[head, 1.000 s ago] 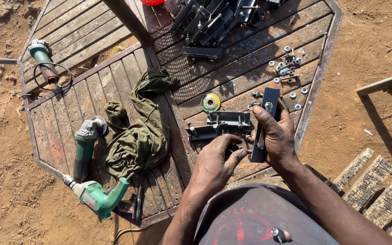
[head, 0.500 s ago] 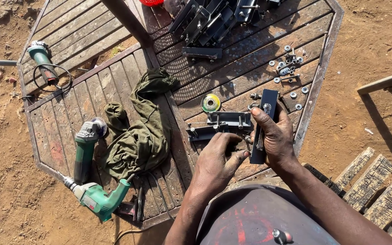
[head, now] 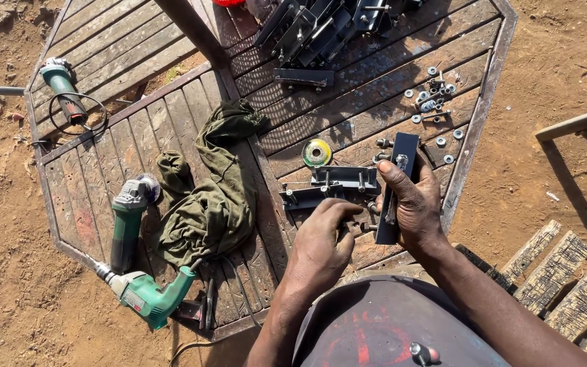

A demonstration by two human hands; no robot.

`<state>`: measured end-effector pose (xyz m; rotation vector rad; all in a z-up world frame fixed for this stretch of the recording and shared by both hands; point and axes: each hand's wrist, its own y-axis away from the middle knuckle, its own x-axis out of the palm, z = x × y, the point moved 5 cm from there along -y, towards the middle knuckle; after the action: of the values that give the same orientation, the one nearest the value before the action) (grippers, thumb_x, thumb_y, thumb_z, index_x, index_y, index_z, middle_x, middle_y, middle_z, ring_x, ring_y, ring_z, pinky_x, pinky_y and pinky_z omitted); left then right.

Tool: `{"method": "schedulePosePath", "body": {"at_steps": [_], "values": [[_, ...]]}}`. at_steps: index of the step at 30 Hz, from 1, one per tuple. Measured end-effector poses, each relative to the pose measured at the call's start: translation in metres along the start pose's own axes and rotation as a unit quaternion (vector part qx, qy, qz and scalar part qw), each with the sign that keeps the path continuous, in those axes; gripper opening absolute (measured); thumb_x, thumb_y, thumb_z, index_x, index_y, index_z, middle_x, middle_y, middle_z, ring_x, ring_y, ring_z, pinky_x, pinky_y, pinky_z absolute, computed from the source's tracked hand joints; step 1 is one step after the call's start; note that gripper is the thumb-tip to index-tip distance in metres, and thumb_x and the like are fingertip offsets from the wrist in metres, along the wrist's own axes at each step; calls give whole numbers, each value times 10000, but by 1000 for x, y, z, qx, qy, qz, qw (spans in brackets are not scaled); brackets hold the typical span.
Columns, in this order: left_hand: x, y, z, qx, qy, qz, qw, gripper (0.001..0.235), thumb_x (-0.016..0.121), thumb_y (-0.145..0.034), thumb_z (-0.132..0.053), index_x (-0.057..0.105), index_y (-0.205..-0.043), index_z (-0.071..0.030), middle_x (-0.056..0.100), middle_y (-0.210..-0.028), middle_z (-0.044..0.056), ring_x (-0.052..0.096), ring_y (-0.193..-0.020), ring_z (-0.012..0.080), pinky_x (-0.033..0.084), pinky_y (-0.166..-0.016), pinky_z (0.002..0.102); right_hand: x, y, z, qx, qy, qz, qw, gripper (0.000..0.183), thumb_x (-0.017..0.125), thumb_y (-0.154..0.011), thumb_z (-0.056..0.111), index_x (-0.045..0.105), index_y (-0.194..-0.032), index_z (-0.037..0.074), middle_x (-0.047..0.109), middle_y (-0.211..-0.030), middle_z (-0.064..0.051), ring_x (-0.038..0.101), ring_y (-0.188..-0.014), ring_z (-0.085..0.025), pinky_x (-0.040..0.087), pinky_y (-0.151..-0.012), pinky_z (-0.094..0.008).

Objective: Assembling metal brackets by manually inserting bolts and washers into pre-drilled holes on a fabrication table.

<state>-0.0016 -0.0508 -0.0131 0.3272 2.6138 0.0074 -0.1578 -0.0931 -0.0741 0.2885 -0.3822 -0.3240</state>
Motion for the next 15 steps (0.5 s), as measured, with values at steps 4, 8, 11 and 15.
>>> {"method": "schedulePosePath", "body": {"at_steps": [4, 8, 11, 15], "values": [[-2, -1, -16, 52, 92, 24, 994, 348, 524, -775, 105, 776, -889, -106, 772, -961, 129, 746, -1010, 360, 599, -874, 437, 2, 0, 4, -14, 14, 7, 1000, 329, 819, -881, 219, 579, -1020, 41, 541, -532, -122, 593, -400, -180, 513, -421, -266], [-1, -3, -8, 17, 87, -2, 996, 385, 495, -757, 80, 772, -943, -112, 763, -1001, 117, 741, -1004, 337, 607, -842, 418, 1, 1, 2, -8, 6, 4, 1000, 336, 828, -867, 218, 584, -1022, 46, 543, -544, -116, 592, -394, -183, 510, -408, -266], [-1, -6, -7, -14, 136, 1, 991, 365, 483, -743, 83, 778, -824, -116, 756, -887, 98, 729, -884, 271, 625, -711, 353, 1, -3, 0, -13, 6, 9, 1000, 316, 826, -868, 201, 590, -1017, 54, 550, -553, -110, 595, -390, -178, 509, -398, -252], [7, -10, 5, -9, 66, 12, 998, 353, 503, -736, 78, 780, -862, -101, 757, -912, 111, 743, -876, 328, 630, -685, 406, 0, -5, -3, -12, 12, 5, 1000, 313, 830, -862, 203, 597, -1023, 69, 556, -590, -90, 598, -394, -178, 513, -392, -257]]}}
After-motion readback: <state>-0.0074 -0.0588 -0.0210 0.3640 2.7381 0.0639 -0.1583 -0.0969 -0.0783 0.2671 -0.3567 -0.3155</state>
